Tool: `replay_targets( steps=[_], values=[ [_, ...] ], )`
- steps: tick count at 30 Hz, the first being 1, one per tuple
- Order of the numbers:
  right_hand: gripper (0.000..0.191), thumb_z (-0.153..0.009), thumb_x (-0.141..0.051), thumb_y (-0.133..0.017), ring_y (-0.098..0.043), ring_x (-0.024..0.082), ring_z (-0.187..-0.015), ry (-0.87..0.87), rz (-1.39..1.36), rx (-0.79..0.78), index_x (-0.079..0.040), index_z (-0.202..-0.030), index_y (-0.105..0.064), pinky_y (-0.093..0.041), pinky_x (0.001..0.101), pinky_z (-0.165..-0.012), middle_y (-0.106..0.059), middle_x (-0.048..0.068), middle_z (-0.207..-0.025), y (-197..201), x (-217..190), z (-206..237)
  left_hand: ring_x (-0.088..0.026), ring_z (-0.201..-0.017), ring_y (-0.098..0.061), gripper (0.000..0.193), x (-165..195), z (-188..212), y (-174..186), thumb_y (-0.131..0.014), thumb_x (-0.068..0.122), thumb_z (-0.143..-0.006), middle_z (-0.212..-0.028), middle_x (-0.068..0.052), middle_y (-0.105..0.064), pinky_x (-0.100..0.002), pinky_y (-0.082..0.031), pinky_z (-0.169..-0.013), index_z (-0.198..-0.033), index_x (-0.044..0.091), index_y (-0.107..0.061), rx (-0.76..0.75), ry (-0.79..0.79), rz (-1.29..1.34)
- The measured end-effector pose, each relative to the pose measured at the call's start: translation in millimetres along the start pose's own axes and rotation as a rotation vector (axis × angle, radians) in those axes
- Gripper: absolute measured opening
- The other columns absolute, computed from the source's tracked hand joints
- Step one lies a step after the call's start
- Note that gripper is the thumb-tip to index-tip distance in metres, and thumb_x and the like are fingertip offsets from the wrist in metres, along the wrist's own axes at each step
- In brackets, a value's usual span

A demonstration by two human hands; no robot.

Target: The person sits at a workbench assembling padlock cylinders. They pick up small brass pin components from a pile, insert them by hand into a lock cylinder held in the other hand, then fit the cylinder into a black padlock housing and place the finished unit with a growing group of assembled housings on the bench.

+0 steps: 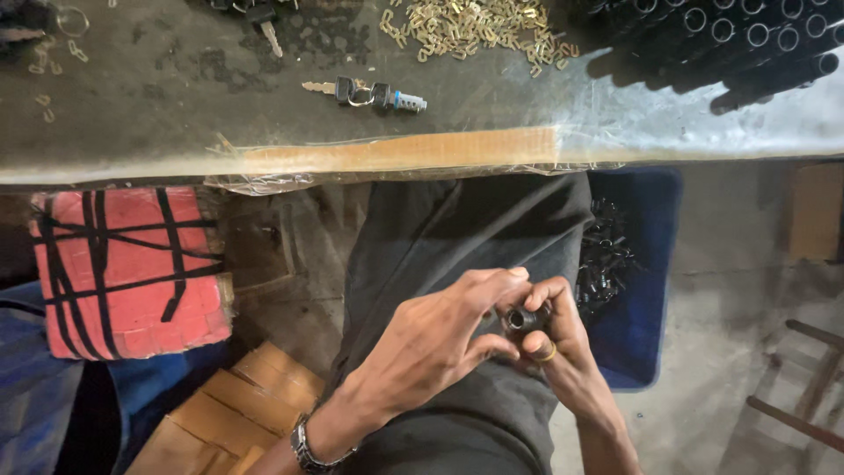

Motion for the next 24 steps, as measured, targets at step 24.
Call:
replay_targets(
  steps=[24],
  values=[
    [0.025,-0.079,-0.004,-0.084,-0.045,0.000,-0.057,0.210,0.076,0.299,-0.005,-0.096,-0.065,-0.033,0.0179,-0.048,-0.055,-0.008,-0.071,-48.8,-32.1,-55.5,-0.020,-0.098,-0.063,0.016,-48.3,-81.6,120.4,-0.082,0.009,-0.085,-0.097,0.000,-0.070,-0.039,-0.040,-0.096,-0.095,0.013,-0.071,0.149,-0.258,-0.796]
  ],
)
Point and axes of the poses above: each hand's wrist, its own z-axis away from the middle knuckle, its own y-axis out of the back of the hand, x = y × z, the point moved 3 cm from there along -z, towards the middle knuckle
